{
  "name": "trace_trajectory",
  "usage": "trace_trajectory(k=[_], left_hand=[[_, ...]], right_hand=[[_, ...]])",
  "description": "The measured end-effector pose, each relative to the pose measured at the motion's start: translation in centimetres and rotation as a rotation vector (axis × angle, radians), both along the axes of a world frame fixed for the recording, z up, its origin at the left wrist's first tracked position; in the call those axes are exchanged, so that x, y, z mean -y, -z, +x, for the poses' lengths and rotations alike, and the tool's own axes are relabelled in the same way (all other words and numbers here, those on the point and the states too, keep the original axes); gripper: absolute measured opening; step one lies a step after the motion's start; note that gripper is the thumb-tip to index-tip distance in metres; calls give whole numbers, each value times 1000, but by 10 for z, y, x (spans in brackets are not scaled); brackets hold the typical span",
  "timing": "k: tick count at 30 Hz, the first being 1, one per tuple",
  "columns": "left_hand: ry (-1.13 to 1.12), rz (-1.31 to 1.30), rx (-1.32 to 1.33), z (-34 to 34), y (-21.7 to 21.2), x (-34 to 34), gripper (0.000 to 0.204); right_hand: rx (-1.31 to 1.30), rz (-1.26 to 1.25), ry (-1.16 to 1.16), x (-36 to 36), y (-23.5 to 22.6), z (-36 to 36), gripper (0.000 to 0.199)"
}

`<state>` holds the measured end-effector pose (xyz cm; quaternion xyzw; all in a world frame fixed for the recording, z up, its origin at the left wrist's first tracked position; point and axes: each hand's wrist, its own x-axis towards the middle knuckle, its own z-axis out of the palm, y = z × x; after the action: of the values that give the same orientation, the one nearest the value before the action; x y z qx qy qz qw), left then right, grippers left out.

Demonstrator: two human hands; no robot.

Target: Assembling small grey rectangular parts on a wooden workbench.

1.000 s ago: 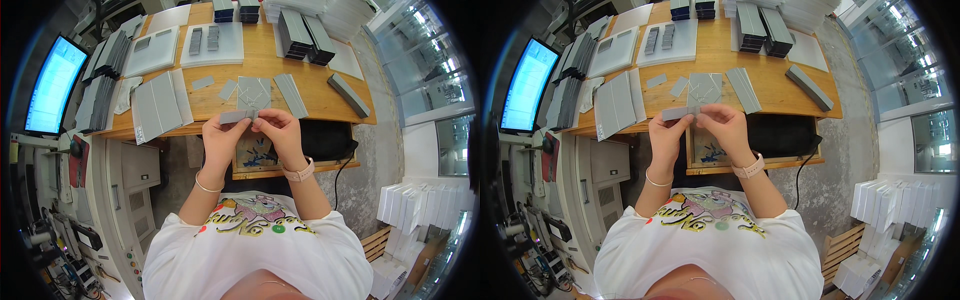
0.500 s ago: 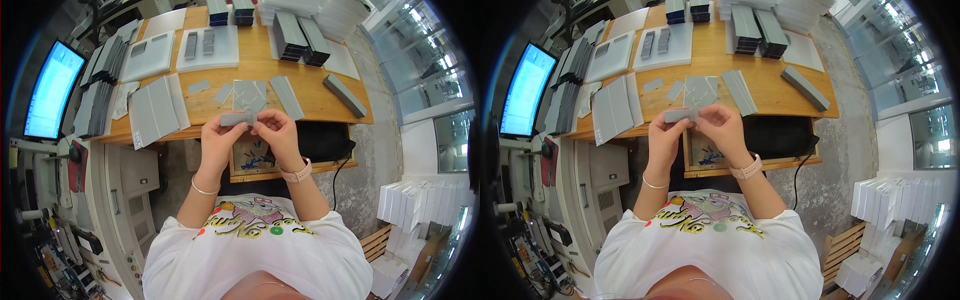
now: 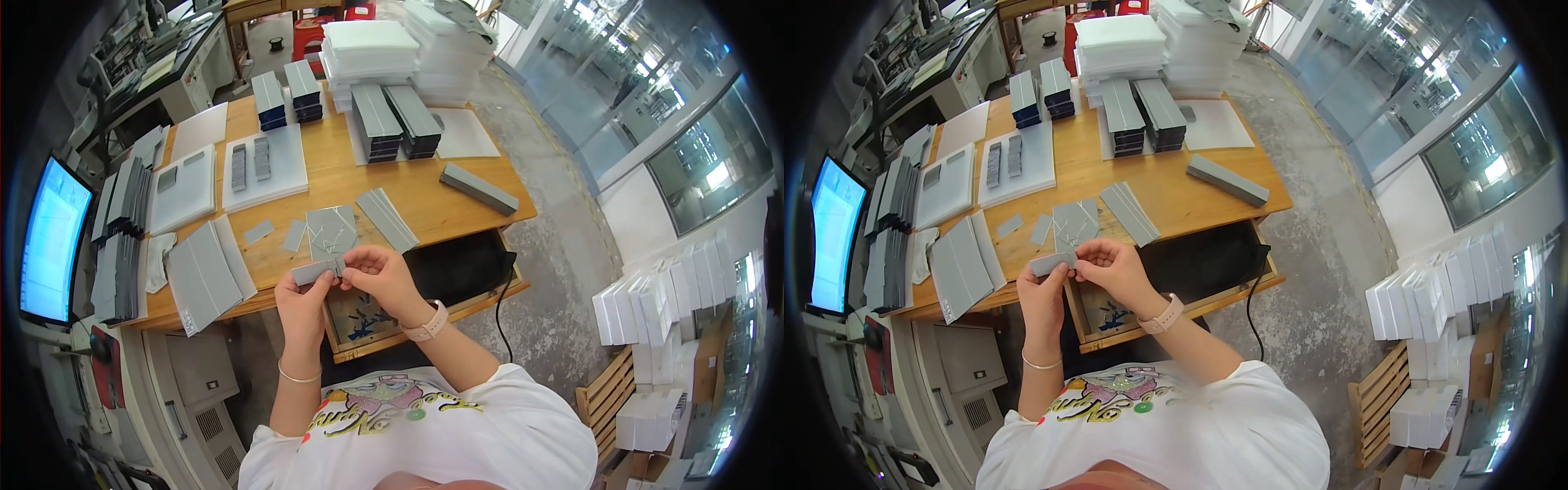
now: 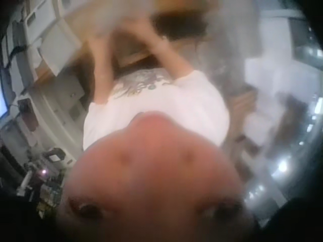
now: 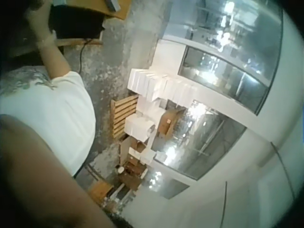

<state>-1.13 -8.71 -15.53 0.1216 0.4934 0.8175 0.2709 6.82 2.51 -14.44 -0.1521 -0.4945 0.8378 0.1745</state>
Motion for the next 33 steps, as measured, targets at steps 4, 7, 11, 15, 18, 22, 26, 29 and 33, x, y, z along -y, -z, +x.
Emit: trace_trajectory(k=[4, 7, 11, 15, 18, 22, 26, 29, 33], left_hand=[[-45, -79, -154, 0, -4, -3, 16], [-34, -87, -185, -2, -2, -2, 15], [-44, -79, -189, -5, -1, 1, 14], [-46, -147, -256, -8, 2, 6, 15], [-24, -323, -370, -9, -5, 14, 15], [32, -164, -281, -6, -5, 13, 15], [21, -152, -328, -7, -15, 23, 14], [-1, -91, -289, -7, -15, 29, 13], [-5, -85, -243, -9, -13, 31, 14]], right_hand=[[36, 167, 35, -2, -5, 1, 16], [43, 211, 38, -3, -3, -1, 16], [43, 201, 29, -2, -2, -4, 16], [44, 227, 29, 1, 0, -6, 15], [61, 332, 15, 2, 4, -7, 14], [80, 361, 90, 7, 5, -3, 10], [-18, 343, 124, 14, 10, -6, 11], [-78, 331, 113, 20, 9, -11, 11], [-70, 377, 108, 19, 11, -11, 14]])
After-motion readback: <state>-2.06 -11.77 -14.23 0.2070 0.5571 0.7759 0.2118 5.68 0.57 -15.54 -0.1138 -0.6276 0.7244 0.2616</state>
